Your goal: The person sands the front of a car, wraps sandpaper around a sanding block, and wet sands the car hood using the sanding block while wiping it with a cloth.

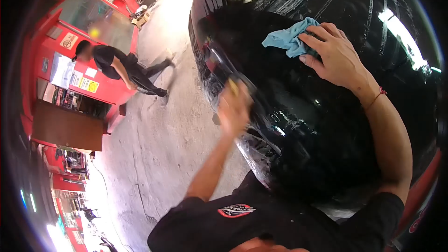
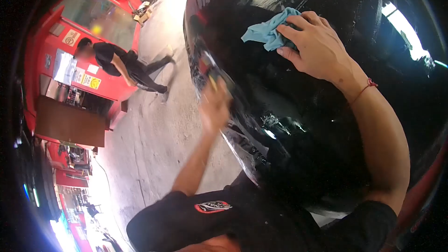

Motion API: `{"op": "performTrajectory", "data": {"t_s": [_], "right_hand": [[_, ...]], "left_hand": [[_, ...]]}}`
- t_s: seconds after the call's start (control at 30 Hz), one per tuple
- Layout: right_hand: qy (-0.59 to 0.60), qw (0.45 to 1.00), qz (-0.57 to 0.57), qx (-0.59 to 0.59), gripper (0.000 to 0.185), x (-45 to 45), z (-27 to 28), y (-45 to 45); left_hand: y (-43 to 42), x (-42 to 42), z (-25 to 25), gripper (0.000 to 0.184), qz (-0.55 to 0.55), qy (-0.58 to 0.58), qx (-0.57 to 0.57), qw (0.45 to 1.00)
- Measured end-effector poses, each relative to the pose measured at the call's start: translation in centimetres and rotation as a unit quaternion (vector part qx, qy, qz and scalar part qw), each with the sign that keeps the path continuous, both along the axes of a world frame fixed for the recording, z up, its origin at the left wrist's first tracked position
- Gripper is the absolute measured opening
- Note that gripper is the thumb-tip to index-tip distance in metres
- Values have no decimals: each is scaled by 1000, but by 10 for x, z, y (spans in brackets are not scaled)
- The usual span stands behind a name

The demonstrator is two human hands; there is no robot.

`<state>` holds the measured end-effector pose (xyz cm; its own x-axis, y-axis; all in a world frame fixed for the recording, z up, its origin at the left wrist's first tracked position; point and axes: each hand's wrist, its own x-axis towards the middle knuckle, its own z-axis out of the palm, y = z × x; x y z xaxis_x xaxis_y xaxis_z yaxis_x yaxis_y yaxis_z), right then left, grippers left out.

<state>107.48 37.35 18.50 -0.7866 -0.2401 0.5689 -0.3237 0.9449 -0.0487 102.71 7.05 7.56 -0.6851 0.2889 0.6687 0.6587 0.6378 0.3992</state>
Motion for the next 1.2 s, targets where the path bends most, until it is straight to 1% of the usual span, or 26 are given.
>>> {"op": "performTrajectory", "data": {"t_s": [0.03, 0.07, 0.1, 0.2, 0.27, 0.3, 0.33, 0.4, 0.43, 0.47, 0.5, 0.53, 0.6, 0.67, 0.7, 0.73, 0.77, 0.83, 0.87, 0.9, 0.93, 1.0, 1.07, 1.1, 1.13, 1.2], "right_hand": [[13, 1000, -4, -1, 40, -1, 2, 2], [14, 1000, -4, 0, 40, 0, 3, 1], [4, 1000, -5, -2, 40, 1, 3, 0], [7, 1000, -6, 7, 40, -1, 2, 1], [19, 1000, -8, 16, 40, -2, 3, 1], [2, 1000, -15, 9, 40, 0, 5, -1], [-17, 1000, -18, 2, 40, 1, 7, -3], [-12, 1000, -5, 16, 39, 0, 7, -2], [-14, 1000, -9, 14, 40, -1, 8, -1], [-17, 1000, -13, 10, 40, 0, 7, -1], [-16, 1000, -10, 9, 40, 1, 5, -2], [-18, 1000, -11, 14, 40, -1, 5, -1], [-21, 999, 0, 26, 40, -2, 9, -1], [-37, 999, -7, 14, 40, -1, 11, -3], [-33, 999, -4, 17, 40, 0, 11, -4], [-36, 999, -8, 15, 41, 1, 11, -5], [-38, 999, -11, 15, 41, 0, 13, -5], [-45, 999, -8, 16, 41, -1, 16, -5], [-50, 999, -13, 10, 42, 1, 17, -7], [-52, 999, -7, 13, 42, 2, 15, -9], [-47, 999, -8, 14, 42, 2, 14, -9], [-41, 999, -2, 20, 42, 1, 16, -9], [-39, 999, -15, 21, 41, 0, 16, -10], [-49, 998, -17, 19, 41, 0, 18, -12], [-46, 999, -16, 21, 41, -1, 19, -11], [-48, 999, -12, 13, 42, -1, 16, -10]], "left_hand": [[-11, -46, 13, 34, 95, -158, 54, 981], [-27, -104, 11, 34, 118, -147, 12, 982], [-29, -146, 9, 37, 123, -111, 65, 984], [-27, -126, 7, 39, 118, -146, 75, 979], [-14, -30, -15, 40, 92, -49, 23, 994], [-8, 22, -26, 41, 46, -39, 42, 997], [-5, 53, -33, 43, 4, -31, 62, 998], [-24, 10, -49, 42, 28, -28, 31, 999], [-25, -33, -23, 38, 75, -69, 49, 994], [-31, -84, -11, 36, 94, -153, 130, 975], [-35, -127, -5, 36, 111, -133, 112, 978], [-40, -162, -4, 37, 146, -142, 71, 976], [-36, -147, 9, 36, 163, -237, 108, 952], [-28, -79, -27, 37, 144, -82, 98, 981], [-22, -34, -43, 37, 124, -49, 115, 984], [-18, -8, -53, 38, 104, -17, 133, 985], [-19, -20, -49, 38, 108, -13, 140, 984], [-35, -58, -36, 38, 116, -65, 89, 987], [-41, -98, -23, 38, 150, -156, 118, 969], [-43, -134, -19, 37, 185, -165, 113, 962], [-44, -150, -22, 38, 149, -183, 211, 948], [-48, -121, -9, 39, 179, -221, 98, 954], [-36, -73, -50, 39, 195, -79, 137, 968], [-30, -57, -65, 38, 171, -36, 196, 965], [-32, -71, -57, 38, 172, -34, 198, 964], [-43, -114, -34, 37, 222, -149, 136, 954]]}}
